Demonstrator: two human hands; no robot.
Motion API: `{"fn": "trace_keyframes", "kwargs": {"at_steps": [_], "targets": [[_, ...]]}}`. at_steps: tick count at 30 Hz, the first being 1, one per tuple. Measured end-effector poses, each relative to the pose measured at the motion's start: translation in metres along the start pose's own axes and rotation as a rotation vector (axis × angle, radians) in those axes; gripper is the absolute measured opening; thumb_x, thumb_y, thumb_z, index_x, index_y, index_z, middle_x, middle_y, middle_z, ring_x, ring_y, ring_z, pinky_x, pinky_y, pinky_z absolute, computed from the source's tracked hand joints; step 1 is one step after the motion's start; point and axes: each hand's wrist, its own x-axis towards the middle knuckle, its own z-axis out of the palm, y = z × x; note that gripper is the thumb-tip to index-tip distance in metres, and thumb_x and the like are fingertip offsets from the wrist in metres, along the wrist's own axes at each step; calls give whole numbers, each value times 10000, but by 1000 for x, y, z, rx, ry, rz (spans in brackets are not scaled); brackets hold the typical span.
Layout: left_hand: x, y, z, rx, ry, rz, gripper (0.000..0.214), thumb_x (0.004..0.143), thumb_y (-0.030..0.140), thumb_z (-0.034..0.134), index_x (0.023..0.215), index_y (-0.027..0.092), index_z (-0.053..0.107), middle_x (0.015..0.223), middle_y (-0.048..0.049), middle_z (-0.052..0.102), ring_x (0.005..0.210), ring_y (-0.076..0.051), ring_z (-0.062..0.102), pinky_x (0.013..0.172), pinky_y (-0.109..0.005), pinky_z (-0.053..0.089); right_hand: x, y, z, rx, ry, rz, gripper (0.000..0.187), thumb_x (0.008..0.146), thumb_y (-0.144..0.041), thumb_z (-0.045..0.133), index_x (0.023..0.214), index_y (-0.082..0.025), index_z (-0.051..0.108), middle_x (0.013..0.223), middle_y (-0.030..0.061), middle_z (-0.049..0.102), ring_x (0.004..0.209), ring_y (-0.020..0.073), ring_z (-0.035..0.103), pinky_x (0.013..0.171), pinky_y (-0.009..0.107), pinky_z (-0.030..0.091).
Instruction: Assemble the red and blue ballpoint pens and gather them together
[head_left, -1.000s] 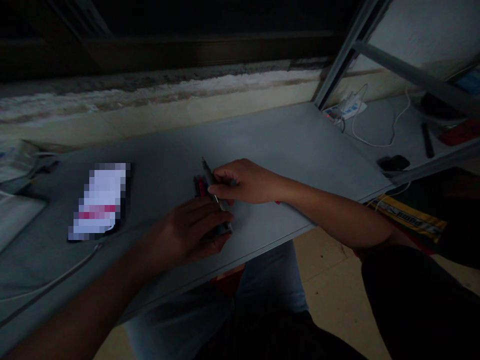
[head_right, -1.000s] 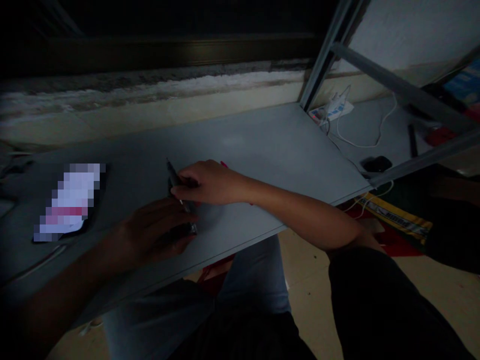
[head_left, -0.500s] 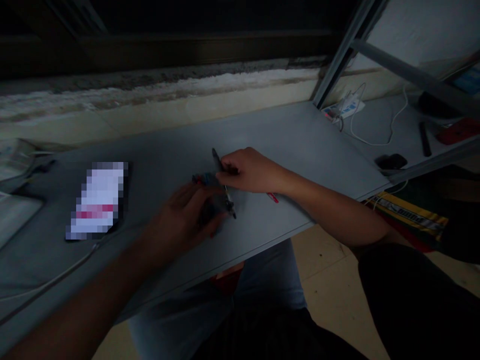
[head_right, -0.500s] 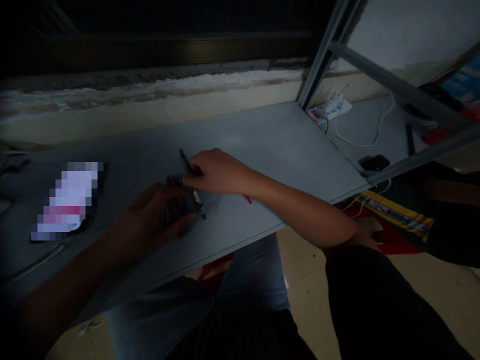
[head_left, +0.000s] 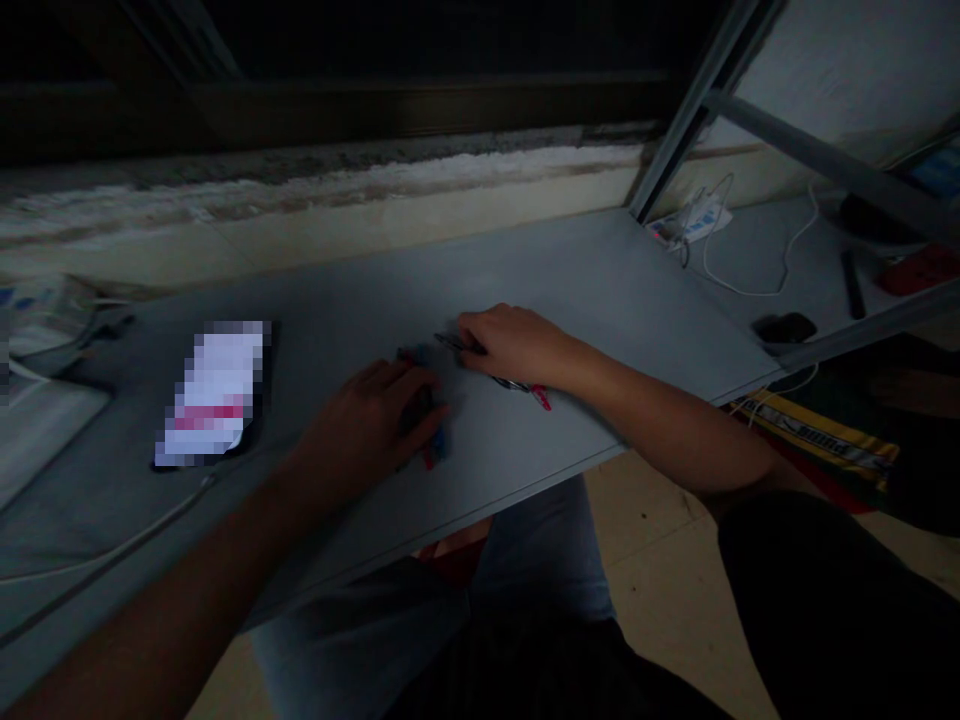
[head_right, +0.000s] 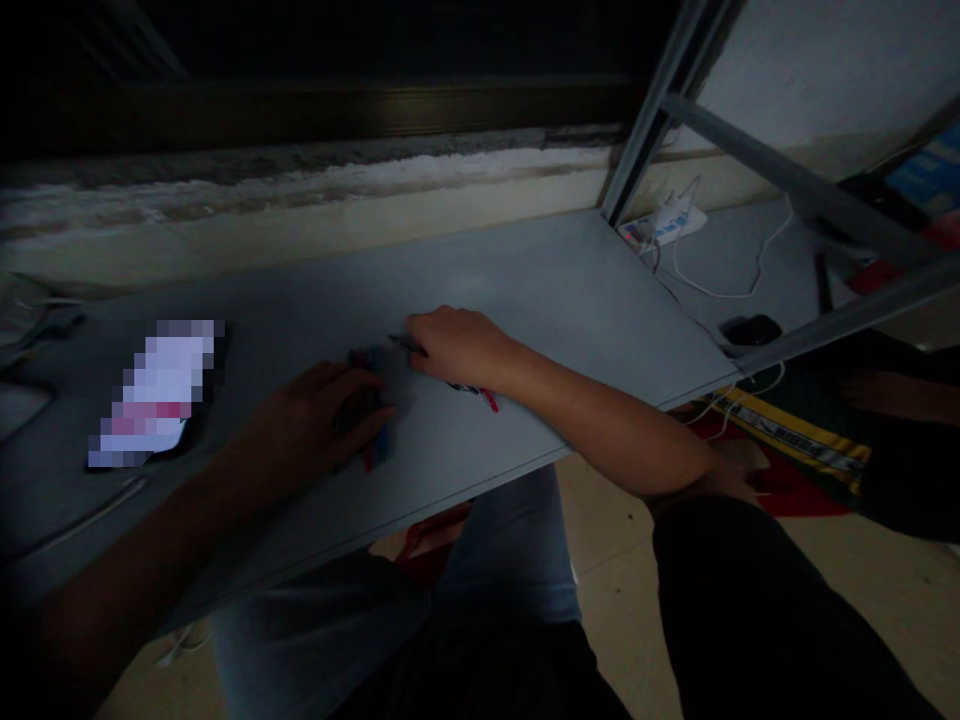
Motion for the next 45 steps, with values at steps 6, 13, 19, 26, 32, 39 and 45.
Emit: {"fn": "trace_keyframes", "kwargs": {"at_steps": [6, 13, 19, 26, 32, 39, 45], "targets": [[0, 1, 0, -23, 7, -57, 367, 1041, 576, 610, 1123, 247, 751, 1101, -141, 779, 1027, -352, 758, 950, -521, 633, -2, 0, 1, 53, 10, -71, 338, 1043, -193, 617, 1370, -114, 657, 1320, 197, 788, 1096, 282, 727, 790, 362, 397], [1, 4, -2, 12, 26, -134, 392, 1010, 621, 629, 1089, 242, 690, 953, -103, 757, 849, -295, 735, 759, -413, 592, -4, -2, -2, -38, 12, -17, 313, 1059, -209, 586, 1349, -126, 672, 1211, 199, 818, 1056, 309, 752, 819, 377, 425], [3, 10, -3, 79, 10, -130, 415, 969, 657, 693, 872, 255, 661, 904, -100, 741, 890, -331, 745, 790, -435, 594, -1, 2, 3, 43, -5, -208, 345, 1007, -105, 585, 1346, -123, 646, 1130, 162, 818, 980, 264, 720, 801, 363, 410], [5, 25, 0, 128, -40, -241, 279, 986, 458, 658, 810, 242, 677, 906, -112, 764, 834, -316, 742, 733, -409, 560, -4, -4, 6, 40, 7, -248, 375, 989, -55, 565, 1343, -128, 666, 1229, 153, 788, 1022, 232, 686, 849, 347, 420], [6, 32, -7, 224, -118, -357, 269, 999, 414, 635, 820, 226, 704, 898, -118, 786, 814, -317, 762, 686, -387, 528, -4, 1, 7, -34, 94, -200, 307, 997, -57, 599, 1288, -95, 688, 1353, 194, 689, 1229, 308, 636, 1003, 385, 466], [5, 38, -9, 258, -173, -332, 406, 1063, 540, 565, 868, 213, 704, 895, -130, 787, 798, -336, 776, 714, -425, 553, -3, 3, 1, -66, 56, -159, 301, 1001, -48, 586, 1281, -83, 692, 1313, 190, 710, 1255, 319, 623, 1068, 379, 461], [7, 39, -13, 279, -203, -368, 349, 1039, 440, 542, 789, 236, 677, 754, -91, 747, 672, -304, 746, 632, -379, 497, -3, 2, 3, -31, 64, -134, 328, 976, -47, 589, 1288, -107, 671, 1296, 182, 740, 1202, 303, 642, 951, 361, 471]]}}
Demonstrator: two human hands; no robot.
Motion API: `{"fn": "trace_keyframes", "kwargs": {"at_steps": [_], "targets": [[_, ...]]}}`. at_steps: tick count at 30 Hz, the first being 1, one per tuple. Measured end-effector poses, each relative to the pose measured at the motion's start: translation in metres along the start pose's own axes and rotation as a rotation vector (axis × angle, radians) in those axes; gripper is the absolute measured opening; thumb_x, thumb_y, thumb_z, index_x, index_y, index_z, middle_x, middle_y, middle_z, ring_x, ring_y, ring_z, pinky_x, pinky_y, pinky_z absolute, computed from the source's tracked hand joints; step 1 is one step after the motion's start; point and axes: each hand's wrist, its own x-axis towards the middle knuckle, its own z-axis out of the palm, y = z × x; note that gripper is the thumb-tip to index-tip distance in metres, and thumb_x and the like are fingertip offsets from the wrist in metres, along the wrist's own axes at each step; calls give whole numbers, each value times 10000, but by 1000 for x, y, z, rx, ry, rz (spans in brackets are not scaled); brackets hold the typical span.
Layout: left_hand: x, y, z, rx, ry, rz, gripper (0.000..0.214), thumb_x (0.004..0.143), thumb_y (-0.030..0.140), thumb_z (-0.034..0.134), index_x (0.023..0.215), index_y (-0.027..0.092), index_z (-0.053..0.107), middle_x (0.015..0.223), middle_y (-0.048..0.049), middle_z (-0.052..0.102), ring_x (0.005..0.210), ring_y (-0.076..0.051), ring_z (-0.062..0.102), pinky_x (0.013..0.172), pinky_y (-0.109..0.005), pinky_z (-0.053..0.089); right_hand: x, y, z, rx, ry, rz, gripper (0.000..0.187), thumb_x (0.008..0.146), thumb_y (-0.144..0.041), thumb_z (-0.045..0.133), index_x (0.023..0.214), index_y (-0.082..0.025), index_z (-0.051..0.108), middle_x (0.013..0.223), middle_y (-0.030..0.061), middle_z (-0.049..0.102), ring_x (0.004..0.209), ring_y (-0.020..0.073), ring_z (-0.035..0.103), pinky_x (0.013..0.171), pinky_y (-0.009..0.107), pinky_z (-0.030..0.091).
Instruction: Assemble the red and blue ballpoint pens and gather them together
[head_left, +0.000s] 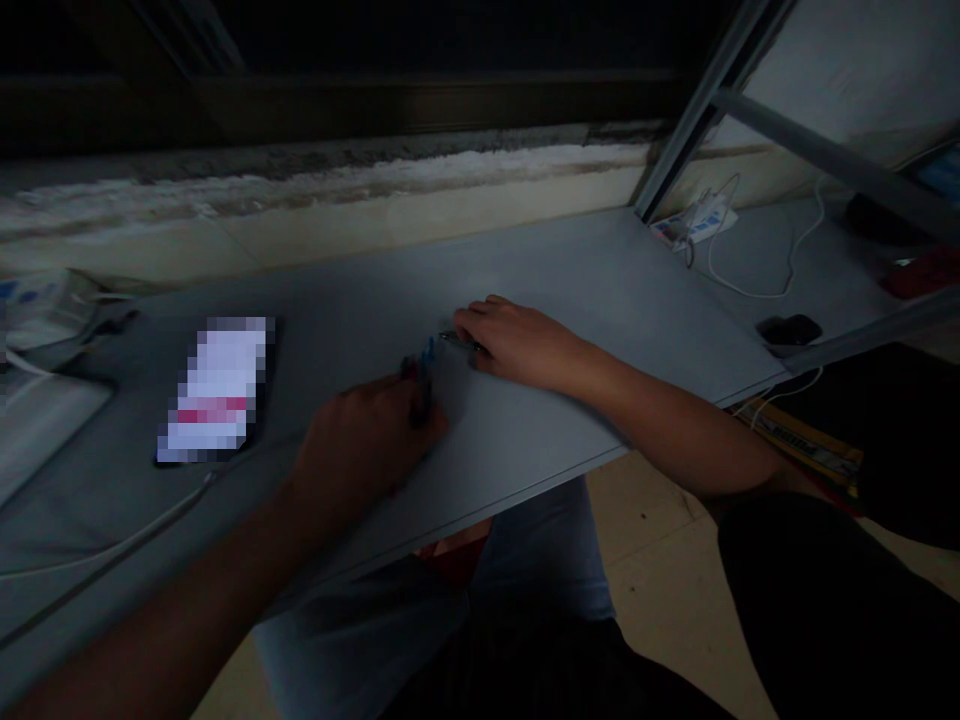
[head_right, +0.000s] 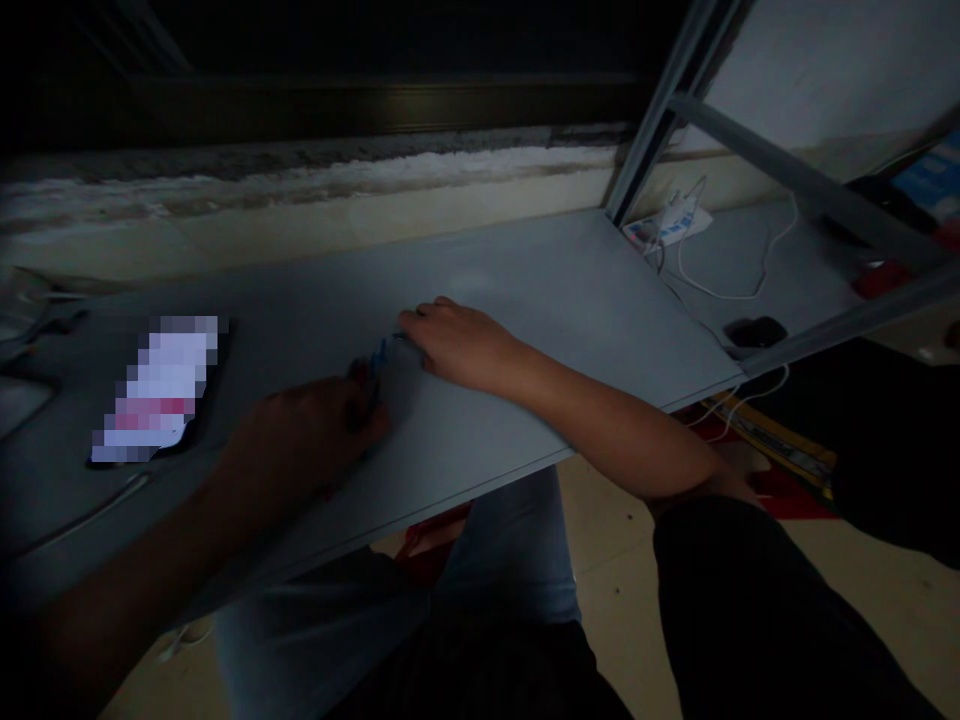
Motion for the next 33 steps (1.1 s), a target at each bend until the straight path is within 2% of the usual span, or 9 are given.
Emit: {"fn": "trace_keyframes", "kwargs": {"at_steps": [8, 13, 15, 17, 21, 23, 26, 30, 33], "targets": [[1, -8, 2, 9, 44, -45, 381, 1030, 446, 572, 710, 255, 649, 629, -63, 723, 570, -281, 715, 526, -340, 394, -3, 0, -1, 0, -1, 31, 347, 992, -85, 592, 1331, -96, 668, 1328, 201, 732, 1133, 299, 672, 862, 369, 440], [3, -20, 3, -110, 104, -50, 372, 1012, 485, 578, 719, 264, 638, 598, -42, 716, 570, -261, 708, 526, -325, 398, 0, 0, -1, 2, 120, -23, 202, 1048, -181, 634, 1231, -124, 699, 1261, 176, 746, 1160, 298, 627, 973, 387, 392], [2, -23, 3, -218, 155, 8, 362, 1018, 499, 551, 755, 263, 630, 625, -38, 724, 563, -236, 689, 544, -330, 428, 1, -2, -2, 110, 229, -37, 180, 1110, -314, 631, 1089, -147, 697, 1133, 130, 749, 1084, 260, 622, 960, 377, 379], [0, -25, 2, -344, 211, 88, 357, 1028, 530, 531, 823, 258, 638, 661, -31, 733, 556, -212, 676, 564, -329, 465, 2, -4, -3, 300, 283, -39, 390, 1143, -475, 601, 899, -172, 632, 899, 44, 676, 890, 187, 588, 861, 337, 372], [-6, -26, 3, -588, 172, 213, 292, 1048, 514, 530, 990, 249, 638, 701, 0, 759, 536, -181, 699, 569, -294, 526, 2, -8, -2, 680, 59, -163, 645, 1106, -716, 540, 710, -210, 480, 664, -67, 369, 652, 106, 402, 686, 299, 299], [-9, -25, 5, -641, 96, 258, 256, 1052, 491, 535, 995, 252, 606, 627, 24, 724, 496, -178, 695, 532, -277, 514, 1, -11, 3, 792, -25, -290, 651, 1104, -736, 515, 734, -200, 533, 679, -63, 392, 663, 106, 423, 689, 293, 327], [-11, -24, 10, -660, 47, 310, 230, 1073, 462, 522, 1000, 253, 582, 562, 55, 666, 438, -169, 662, 511, -271, 511, 1, -14, 9, 904, -12, -383, 625, 1110, -723, 506, 807, -185, 605, 729, -43, 488, 715, 113, 486, 718, 286, 373], [-10, -23, 10, -685, 179, 272, 210, 1114, 444, 506, 1130, 245, 571, 760, 28, 759, 463, -142, 673, 506, -258, 526, 0, -16, 7, 1016, 115, -327, 620, 1073, -716, 593, 729, -205, 529, 678, -60, 413, 671, 101, 413, 666, 286, 335], [-10, -25, 7, -647, 275, 243, 196, 1138, 410, 476, 1175, 246, 577, 735, 41, 728, 450, -130, 654, 483, -243, 492, 1, -17, 1, 1096, 187, -282, 682, 1056, -725, 630, 636, -223, 438, 613, -76, 349, 601, 85, 367, 614, 289, 307]]}}
